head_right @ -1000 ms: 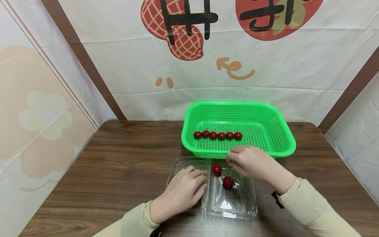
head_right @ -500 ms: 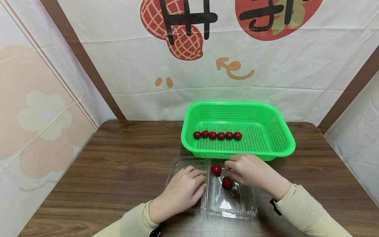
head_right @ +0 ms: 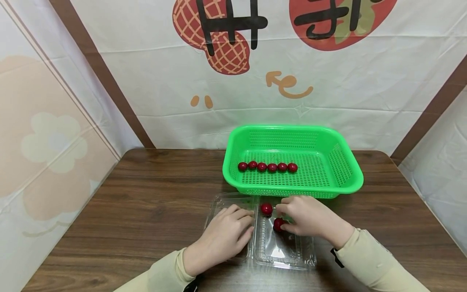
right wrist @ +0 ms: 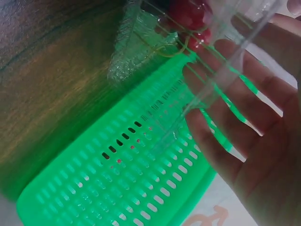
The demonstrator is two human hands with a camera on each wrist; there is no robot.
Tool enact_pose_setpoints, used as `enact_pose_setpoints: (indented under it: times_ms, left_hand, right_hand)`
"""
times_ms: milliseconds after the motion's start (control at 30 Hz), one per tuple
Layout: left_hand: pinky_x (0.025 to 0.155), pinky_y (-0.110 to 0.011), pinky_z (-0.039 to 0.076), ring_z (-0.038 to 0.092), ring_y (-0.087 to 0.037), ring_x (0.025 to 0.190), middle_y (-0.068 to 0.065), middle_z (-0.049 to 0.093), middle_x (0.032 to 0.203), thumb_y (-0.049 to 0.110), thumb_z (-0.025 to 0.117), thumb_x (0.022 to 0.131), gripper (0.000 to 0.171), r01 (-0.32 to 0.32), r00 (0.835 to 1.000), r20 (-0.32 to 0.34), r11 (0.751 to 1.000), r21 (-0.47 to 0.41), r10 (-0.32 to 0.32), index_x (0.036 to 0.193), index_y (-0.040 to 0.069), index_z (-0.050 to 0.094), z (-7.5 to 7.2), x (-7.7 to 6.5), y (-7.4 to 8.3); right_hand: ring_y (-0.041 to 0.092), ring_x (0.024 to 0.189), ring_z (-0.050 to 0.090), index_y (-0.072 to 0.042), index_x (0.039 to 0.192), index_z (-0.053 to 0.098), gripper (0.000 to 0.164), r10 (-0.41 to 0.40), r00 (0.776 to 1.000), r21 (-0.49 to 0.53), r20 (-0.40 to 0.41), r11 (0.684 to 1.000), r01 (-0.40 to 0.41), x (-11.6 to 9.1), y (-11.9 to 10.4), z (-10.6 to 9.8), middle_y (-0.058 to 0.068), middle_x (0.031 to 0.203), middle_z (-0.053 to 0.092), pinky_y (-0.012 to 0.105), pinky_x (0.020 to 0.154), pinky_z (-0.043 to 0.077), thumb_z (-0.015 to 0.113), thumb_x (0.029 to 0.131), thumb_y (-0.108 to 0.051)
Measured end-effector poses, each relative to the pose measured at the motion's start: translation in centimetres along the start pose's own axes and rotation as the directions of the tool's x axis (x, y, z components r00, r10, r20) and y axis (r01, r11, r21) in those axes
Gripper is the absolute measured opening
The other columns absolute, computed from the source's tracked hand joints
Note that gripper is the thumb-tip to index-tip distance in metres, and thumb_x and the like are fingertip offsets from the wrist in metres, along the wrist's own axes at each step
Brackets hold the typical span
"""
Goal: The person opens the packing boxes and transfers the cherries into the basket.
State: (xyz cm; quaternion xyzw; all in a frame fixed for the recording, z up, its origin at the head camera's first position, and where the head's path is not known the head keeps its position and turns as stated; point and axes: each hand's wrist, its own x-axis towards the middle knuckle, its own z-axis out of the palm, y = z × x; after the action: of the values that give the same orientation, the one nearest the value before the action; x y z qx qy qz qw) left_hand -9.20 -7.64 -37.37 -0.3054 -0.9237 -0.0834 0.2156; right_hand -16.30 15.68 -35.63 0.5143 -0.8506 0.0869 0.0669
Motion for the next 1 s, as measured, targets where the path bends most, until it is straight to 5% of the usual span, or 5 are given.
enact_pose_setpoints:
  times_ms: [1000]
  left_hand:
    - [0.069,-0.028,0.046,0.054,-0.015,0.088,0.003,0.068,0.099,0.026,0.056,0.085,0.018,0.004,1.000,0.014,1.000,0.006,-0.004,0.085,0.016,0.069,-0.1,0.0,0.1]
  right_hand:
    - [0.002,0.064,0.050,-0.014,0.086,0.065,0.036,0.009,0.990,0.040,0.138,0.999,-0.015,0.9,-0.1,1.4,-0.008,0.076,0.054,0.025,0.059,0.052,0.078,0.061,-0.035]
